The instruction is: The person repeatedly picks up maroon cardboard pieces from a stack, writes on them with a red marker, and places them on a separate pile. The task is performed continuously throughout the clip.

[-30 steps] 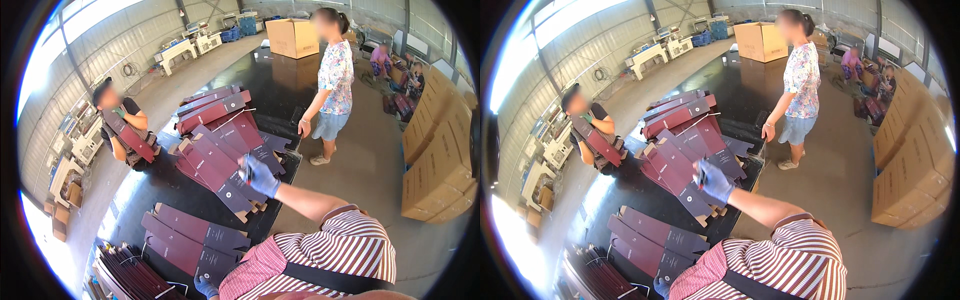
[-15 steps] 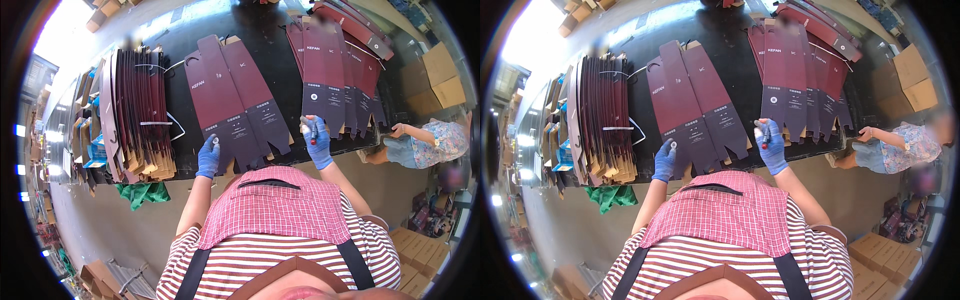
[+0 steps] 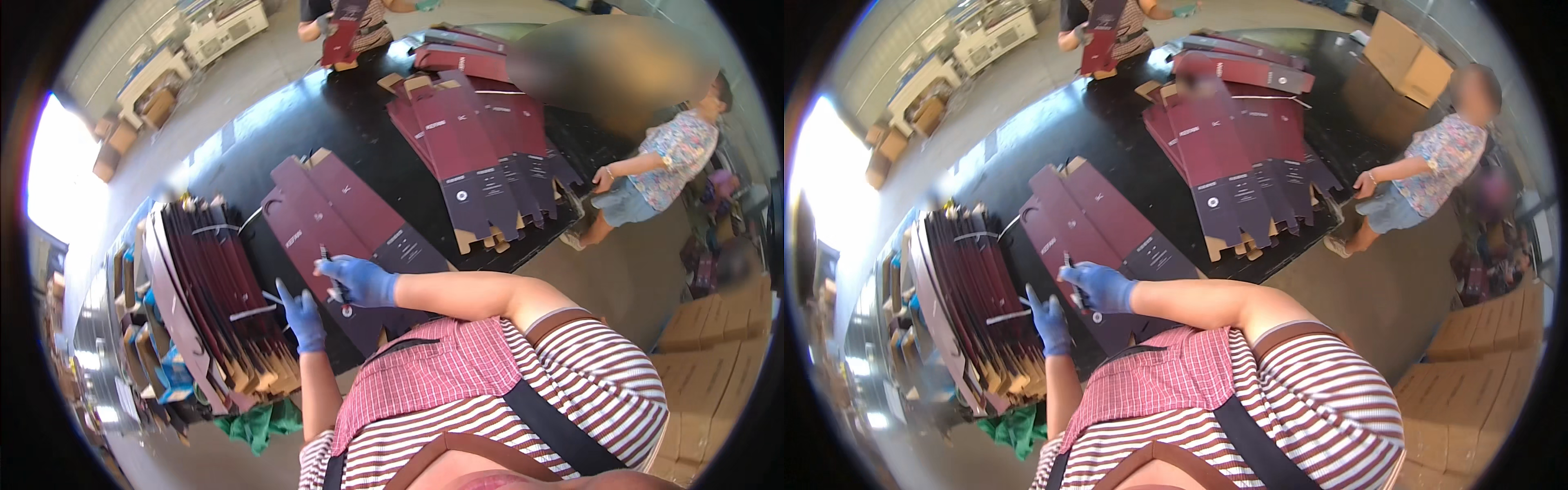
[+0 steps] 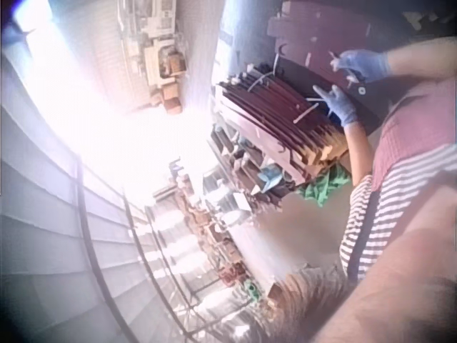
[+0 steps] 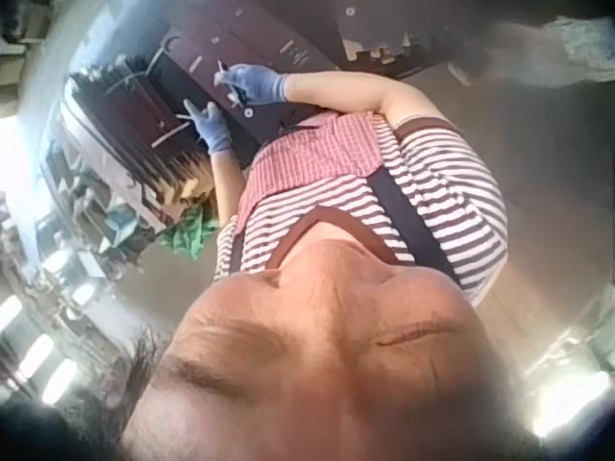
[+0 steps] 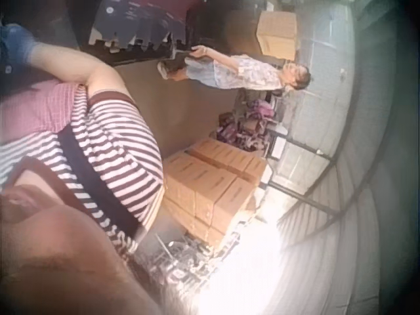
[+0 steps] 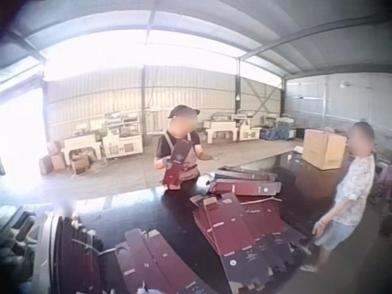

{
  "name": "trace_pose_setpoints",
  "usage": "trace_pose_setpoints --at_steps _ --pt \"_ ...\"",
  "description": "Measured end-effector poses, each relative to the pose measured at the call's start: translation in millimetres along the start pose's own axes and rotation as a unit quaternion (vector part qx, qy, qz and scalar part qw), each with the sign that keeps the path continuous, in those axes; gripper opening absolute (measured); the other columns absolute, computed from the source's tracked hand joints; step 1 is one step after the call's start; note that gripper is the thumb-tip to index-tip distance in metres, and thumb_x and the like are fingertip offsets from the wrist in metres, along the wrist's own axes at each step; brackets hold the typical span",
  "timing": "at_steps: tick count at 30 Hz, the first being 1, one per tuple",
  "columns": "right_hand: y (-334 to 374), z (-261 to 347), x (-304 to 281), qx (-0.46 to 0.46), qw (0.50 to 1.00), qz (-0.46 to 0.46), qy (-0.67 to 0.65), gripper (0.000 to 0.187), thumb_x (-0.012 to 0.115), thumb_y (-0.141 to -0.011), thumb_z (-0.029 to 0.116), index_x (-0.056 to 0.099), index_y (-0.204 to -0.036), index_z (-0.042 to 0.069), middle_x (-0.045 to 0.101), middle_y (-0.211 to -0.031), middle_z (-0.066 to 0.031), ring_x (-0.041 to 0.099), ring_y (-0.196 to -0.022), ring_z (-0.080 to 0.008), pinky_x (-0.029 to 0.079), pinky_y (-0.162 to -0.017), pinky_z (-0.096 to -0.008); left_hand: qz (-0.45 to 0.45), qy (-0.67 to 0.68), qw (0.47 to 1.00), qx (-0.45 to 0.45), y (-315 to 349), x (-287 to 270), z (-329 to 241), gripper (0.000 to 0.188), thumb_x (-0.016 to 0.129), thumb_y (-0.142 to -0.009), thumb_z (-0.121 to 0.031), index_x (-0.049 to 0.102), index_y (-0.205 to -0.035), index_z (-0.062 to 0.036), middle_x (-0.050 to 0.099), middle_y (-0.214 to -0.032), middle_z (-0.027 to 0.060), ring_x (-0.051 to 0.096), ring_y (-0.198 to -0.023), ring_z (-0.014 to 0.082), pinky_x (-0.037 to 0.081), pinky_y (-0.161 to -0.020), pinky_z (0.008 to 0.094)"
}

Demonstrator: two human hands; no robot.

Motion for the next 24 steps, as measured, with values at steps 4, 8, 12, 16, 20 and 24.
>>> trace_pose_setpoints --at_steps 4,8,12,16,20,24 --pt "11 -31 -107 0.407 0.632 -0.14 -0.645 0.005 0.055 -0.092 0.013 0.056 -0.095 0.01 0.044 -0.06 0.0018 0.044 -0.046 -0.0117 0.042 -0.048 -0.0292 0.014 0.081 0.992 -0.091 16 5 -2 0.066 0.049 -0.088 -0.001 0.022 -0.148 -0.0082 0.037 -0.059 -0.008 0.034 -0.052 0.0031 0.033 -0.049 0.0209" --pt "12 -29 -266 0.245 0.895 -0.363 -0.089 0.03 0.049 -0.096 0.031 0.059 -0.101 0.004 0.063 -0.081 -0.0023 0.054 -0.067 -0.0061 0.045 -0.065 -0.0219 0.041 -0.017 0.998 0.052 15 9 -47 0.037 0.053 -0.091 -0.006 0.051 -0.127 0.0017 0.06 -0.104 0.0046 0.054 -0.088 0.0095 0.044 -0.08 0.0231" --pt "64 -58 -285 0.279 0.896 -0.326 -0.114 0.034 0.051 -0.095 0.033 0.061 -0.111 0.004 0.064 -0.078 -0.0014 0.054 -0.065 -0.0047 0.044 -0.063 -0.0194 0.152 -0.108 0.982 -0.028 37 70 -26 0.028 0.06 -0.088 -0.012 0.061 -0.116 -0.0064 0.068 -0.094 0.0107 0.063 -0.084 0.0145 0.049 -0.078 0.0283" --pt "106 -107 -222 0.35 0.891 -0.21 -0.199 0.03 0.054 -0.094 0.03 0.061 -0.111 0.006 0.065 -0.082 -0.0027 0.056 -0.067 -0.0051 0.046 -0.061 -0.0196 0.252 -0.312 0.915 0.031 74 127 -10 0.043 0.056 -0.089 -0.027 0.05 -0.13 -0.0152 0.063 -0.108 0.0165 0.062 -0.097 0.0338 0.05 -0.082 0.0413" --pt "128 -135 -155 0.374 0.846 -0.126 -0.358 0.028 0.058 -0.091 0.023 0.057 -0.111 0.004 0.066 -0.088 -0.0068 0.061 -0.072 -0.0091 0.051 -0.067 -0.0221 0.31 -0.445 0.84 -0.003 87 162 -5 0.06 0.055 -0.09 -0.034 0.032 -0.143 -0.0193 0.063 -0.103 0.017 0.062 -0.091 0.0346 0.051 -0.074 0.0421" --pt "132 -144 -118 0.394 0.837 -0.058 -0.375 0.021 0.059 -0.09 0.012 0.058 -0.109 0.003 0.065 -0.086 -0.005 0.061 -0.074 -0.0088 0.05 -0.068 -0.0215 0.307 -0.487 0.816 -0.054 90 174 8 0.064 0.055 -0.09 -0.037 0.027 -0.145 -0.0198 0.062 -0.106 0.016 0.063 -0.09 0.0336 0.052 -0.073 0.0423"
Point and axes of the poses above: each hand's wrist, its own y-axis away from the middle knuckle, its own x-axis out of the palm, z = x × y, the point moved 4 cm from there along -y, towards the middle knuckle
